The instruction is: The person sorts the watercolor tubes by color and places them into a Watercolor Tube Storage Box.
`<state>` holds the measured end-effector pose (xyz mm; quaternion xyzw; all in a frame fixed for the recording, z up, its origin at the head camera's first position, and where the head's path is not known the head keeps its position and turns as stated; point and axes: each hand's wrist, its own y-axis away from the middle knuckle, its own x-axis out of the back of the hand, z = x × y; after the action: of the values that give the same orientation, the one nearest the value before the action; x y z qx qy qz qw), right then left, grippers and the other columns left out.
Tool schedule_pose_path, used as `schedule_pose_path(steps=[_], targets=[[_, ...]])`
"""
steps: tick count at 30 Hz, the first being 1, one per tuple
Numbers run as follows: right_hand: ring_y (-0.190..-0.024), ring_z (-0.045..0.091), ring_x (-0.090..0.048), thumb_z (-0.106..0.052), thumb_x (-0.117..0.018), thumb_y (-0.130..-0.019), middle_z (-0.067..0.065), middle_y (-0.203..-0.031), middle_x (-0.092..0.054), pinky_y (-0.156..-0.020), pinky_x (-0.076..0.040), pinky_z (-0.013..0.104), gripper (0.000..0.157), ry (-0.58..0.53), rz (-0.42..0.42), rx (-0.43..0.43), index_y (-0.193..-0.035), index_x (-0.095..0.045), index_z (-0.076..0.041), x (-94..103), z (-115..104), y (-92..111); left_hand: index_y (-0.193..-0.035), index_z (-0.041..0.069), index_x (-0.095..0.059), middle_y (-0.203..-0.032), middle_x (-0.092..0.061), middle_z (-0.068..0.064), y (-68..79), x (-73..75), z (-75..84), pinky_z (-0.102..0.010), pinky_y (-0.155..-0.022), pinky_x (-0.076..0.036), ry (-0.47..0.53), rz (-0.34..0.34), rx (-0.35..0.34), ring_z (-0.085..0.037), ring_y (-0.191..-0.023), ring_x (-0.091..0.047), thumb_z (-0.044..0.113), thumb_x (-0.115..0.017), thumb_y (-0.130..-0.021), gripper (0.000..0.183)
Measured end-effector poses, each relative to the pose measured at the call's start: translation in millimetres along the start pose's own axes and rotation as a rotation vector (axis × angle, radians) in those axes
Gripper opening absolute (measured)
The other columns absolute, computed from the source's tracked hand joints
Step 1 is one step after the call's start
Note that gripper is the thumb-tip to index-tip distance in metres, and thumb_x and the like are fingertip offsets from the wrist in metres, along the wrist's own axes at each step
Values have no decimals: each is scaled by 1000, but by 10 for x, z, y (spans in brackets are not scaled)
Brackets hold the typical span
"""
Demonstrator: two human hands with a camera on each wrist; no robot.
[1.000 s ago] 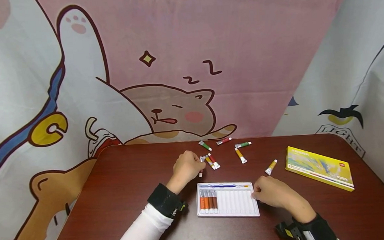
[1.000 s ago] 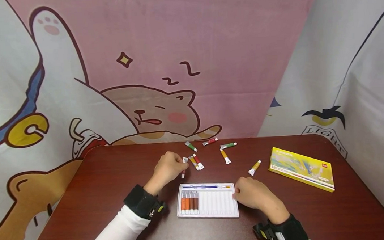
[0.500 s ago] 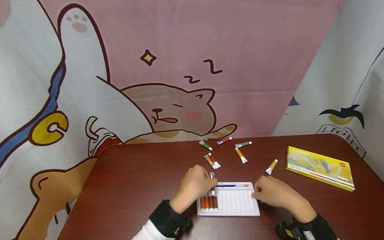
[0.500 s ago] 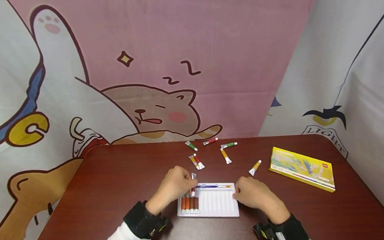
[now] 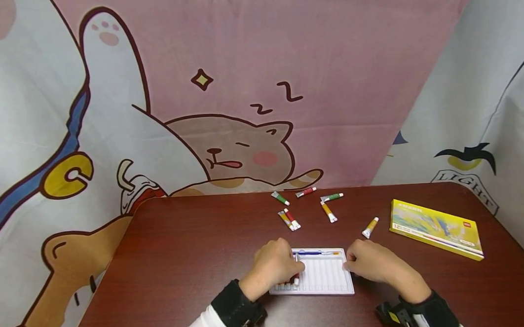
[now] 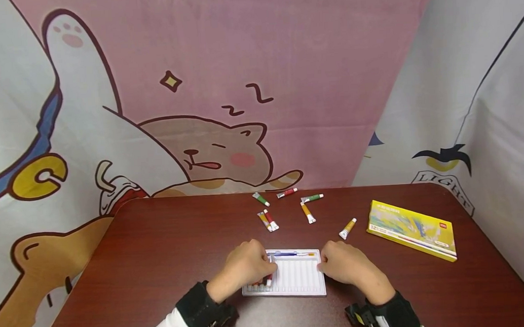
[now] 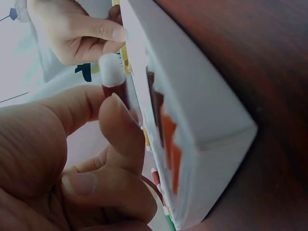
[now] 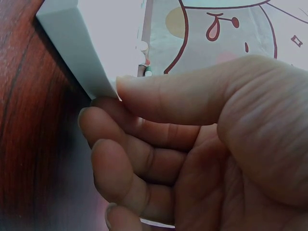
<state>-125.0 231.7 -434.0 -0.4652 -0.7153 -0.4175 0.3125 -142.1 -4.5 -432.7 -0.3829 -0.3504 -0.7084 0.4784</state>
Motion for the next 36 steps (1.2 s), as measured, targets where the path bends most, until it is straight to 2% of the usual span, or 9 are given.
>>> schedule_pose_path(steps=[6, 14, 19, 24, 30, 36], targets=[[-47, 11, -42, -20, -71, -81, -5, -51, -47, -45, -31, 26, 24, 18, -1, 2, -60, -59, -18, 3, -3, -10, -41, 20, -46, -44, -39, 10, -4, -25, 24, -35, -47, -35, -58, -33, 1, -12, -49, -43, 35, -70, -66, 38], [-47, 11, -43, -21, -72, -81, -4, -51, -48, -45, -31, 26, 23, 23, -4, 7, -61, -60, -19, 5, -5, -18, -40, 20, -43, -41, -32, 11, -18, -49, 27, -34, -44, -33, -76, -43, -3, -12, -47, -41, 35, -72, -66, 42], [-48, 12, -43, -21, -72, -80, -4, -52, -50, -45, -32, 27, 22, 19, -4, 4, -61, -60, -19, 8, -11, -14, -41, 20, -44, -42, -35, 11, -26, -58, 35, -33, -42, -33, -91, -50, -1, -12, -47, -42, 36, -72, -66, 41], [-48, 12, -43, -20, -72, -80, -4, -52, -49, -46, -32, 27, 22, 16, 3, 8, -61, -60, -19, 8, -7, -12, -41, 20, -45, -42, -35, 11, -29, -65, 38, -33, -43, -33, -86, -49, -2, -12, -47, -42, 38, -71, -68, 42], [-47, 11, -42, -20, -72, -80, -4, -52, -49, -45, -31, 27, 23, 15, 11, 18, -61, -60, -19, 7, -2, -7, -39, 20, -41, -40, -27, 12, -21, -71, 35, -32, -43, -31, -63, -59, -9, -10, -44, -37, 36, -70, -71, 46], [-46, 10, -40, -18, -71, -81, -6, -51, -48, -45, -30, 27, 25, 13, 27, 40, -59, -59, -18, 4, 8, 5, -40, 23, -46, -43, -37, 13, 25, -51, 21, -32, -45, -33, -48, -52, -35, -9, -48, -40, 40, -71, -71, 43]])
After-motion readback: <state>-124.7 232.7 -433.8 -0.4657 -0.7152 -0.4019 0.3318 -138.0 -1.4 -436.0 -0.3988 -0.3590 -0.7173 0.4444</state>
